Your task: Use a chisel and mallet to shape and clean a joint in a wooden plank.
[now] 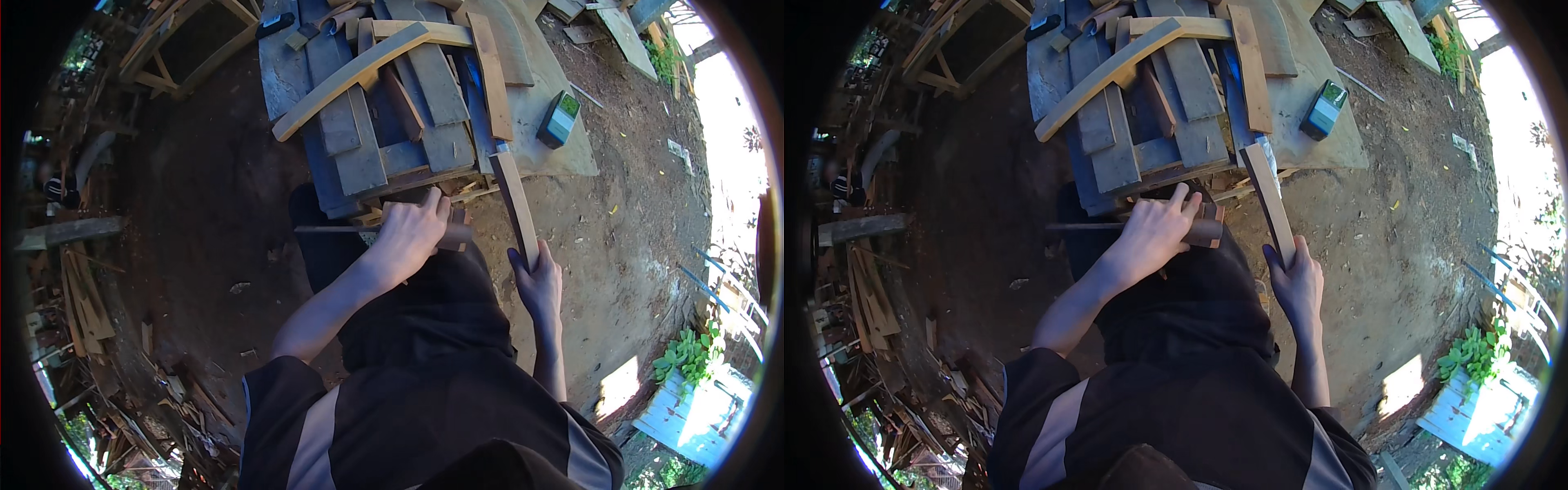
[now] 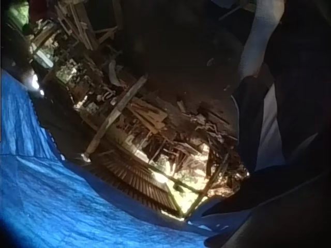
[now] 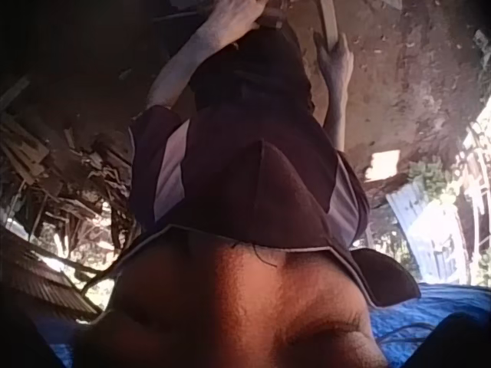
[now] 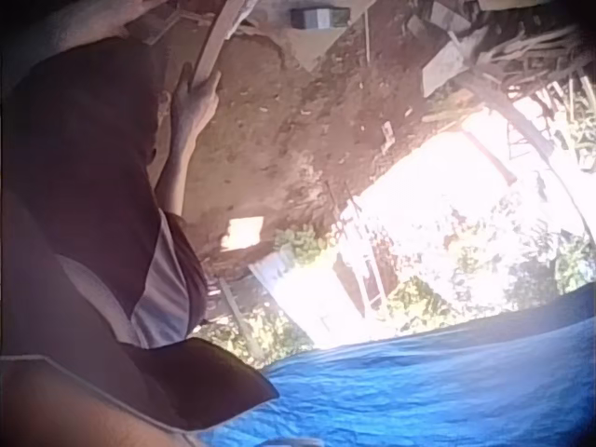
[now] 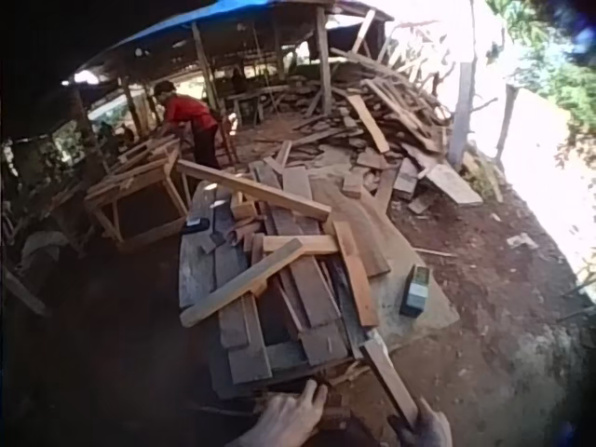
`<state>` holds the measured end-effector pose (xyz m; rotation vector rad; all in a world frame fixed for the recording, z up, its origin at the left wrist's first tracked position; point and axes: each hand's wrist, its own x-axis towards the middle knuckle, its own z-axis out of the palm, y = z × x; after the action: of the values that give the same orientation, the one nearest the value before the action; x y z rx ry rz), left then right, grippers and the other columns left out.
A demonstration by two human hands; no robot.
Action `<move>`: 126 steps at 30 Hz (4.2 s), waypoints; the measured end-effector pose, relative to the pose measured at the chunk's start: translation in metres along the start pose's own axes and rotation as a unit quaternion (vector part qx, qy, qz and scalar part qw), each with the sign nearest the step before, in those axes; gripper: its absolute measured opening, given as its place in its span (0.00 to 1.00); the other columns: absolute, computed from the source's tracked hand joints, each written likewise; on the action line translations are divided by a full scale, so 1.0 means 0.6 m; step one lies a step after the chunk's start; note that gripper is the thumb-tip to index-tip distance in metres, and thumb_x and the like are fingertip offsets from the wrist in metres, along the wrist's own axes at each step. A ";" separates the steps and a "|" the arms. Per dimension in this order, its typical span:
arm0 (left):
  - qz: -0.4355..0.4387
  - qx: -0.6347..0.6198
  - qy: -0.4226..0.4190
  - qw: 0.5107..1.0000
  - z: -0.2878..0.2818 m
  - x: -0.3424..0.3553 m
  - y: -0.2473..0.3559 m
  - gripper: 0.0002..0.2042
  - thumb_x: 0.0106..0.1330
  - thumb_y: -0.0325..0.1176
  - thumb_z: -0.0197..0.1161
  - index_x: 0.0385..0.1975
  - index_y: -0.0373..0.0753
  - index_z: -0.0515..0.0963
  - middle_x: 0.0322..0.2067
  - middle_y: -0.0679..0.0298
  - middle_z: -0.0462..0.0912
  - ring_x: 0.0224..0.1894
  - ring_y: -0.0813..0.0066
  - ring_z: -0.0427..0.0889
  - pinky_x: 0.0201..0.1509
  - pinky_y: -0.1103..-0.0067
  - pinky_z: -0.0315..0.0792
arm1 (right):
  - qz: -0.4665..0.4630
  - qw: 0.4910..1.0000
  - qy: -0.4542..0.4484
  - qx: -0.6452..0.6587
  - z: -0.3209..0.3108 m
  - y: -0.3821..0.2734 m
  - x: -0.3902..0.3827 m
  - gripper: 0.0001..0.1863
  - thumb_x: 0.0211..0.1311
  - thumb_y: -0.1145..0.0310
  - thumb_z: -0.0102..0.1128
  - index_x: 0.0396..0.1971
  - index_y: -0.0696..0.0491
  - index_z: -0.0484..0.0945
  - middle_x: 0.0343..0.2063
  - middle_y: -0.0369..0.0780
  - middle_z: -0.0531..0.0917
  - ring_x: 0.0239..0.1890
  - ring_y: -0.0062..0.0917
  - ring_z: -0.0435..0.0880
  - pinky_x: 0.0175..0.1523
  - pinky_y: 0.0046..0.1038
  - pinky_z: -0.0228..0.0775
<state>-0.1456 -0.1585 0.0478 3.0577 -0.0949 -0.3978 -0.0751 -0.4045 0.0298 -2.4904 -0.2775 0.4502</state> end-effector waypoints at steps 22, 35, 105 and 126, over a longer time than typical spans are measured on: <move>-0.373 -0.233 0.217 0.872 -0.001 0.033 -0.028 0.38 0.58 0.64 0.65 0.55 0.36 0.69 0.29 0.47 0.85 0.32 0.47 0.87 0.35 0.58 0.81 | -0.015 0.999 -0.042 0.005 0.018 -0.031 0.010 0.21 0.61 0.52 0.67 0.38 0.55 0.74 0.22 0.50 0.82 0.29 0.48 0.83 0.33 0.43 0.72; -0.373 -0.283 0.262 0.844 0.046 0.017 -0.038 0.31 0.59 0.61 0.67 0.49 0.42 0.72 0.27 0.50 0.86 0.33 0.46 0.87 0.35 0.60 0.79 | -0.016 0.999 -0.050 0.007 0.023 -0.039 0.012 0.20 0.61 0.54 0.68 0.37 0.56 0.74 0.21 0.50 0.81 0.26 0.47 0.83 0.32 0.41 0.71; 0.191 -0.359 0.653 0.640 -0.057 0.063 0.064 0.13 0.47 0.26 0.67 0.19 0.41 0.65 0.17 0.67 0.66 0.14 0.72 0.70 0.17 0.77 0.64 | -0.014 0.860 -0.097 0.501 0.044 0.025 0.023 0.38 0.71 0.29 0.27 0.44 0.52 0.70 0.39 0.36 0.77 0.44 0.20 0.76 0.55 0.28 0.68; 0.284 -0.318 0.619 0.660 -0.028 0.056 0.045 0.19 0.50 0.31 0.69 0.15 0.41 0.60 0.16 0.67 0.62 0.14 0.71 0.67 0.17 0.77 0.62 | -0.122 0.923 -0.053 0.362 0.067 -0.009 0.030 0.26 0.62 0.49 0.57 0.42 0.61 0.76 0.28 0.45 0.82 0.38 0.23 0.82 0.41 0.32 0.74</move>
<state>-0.1101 -0.1870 0.0570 1.8200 -0.6190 1.3377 -0.0739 -0.3742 -0.0026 -1.6864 -0.3771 0.4761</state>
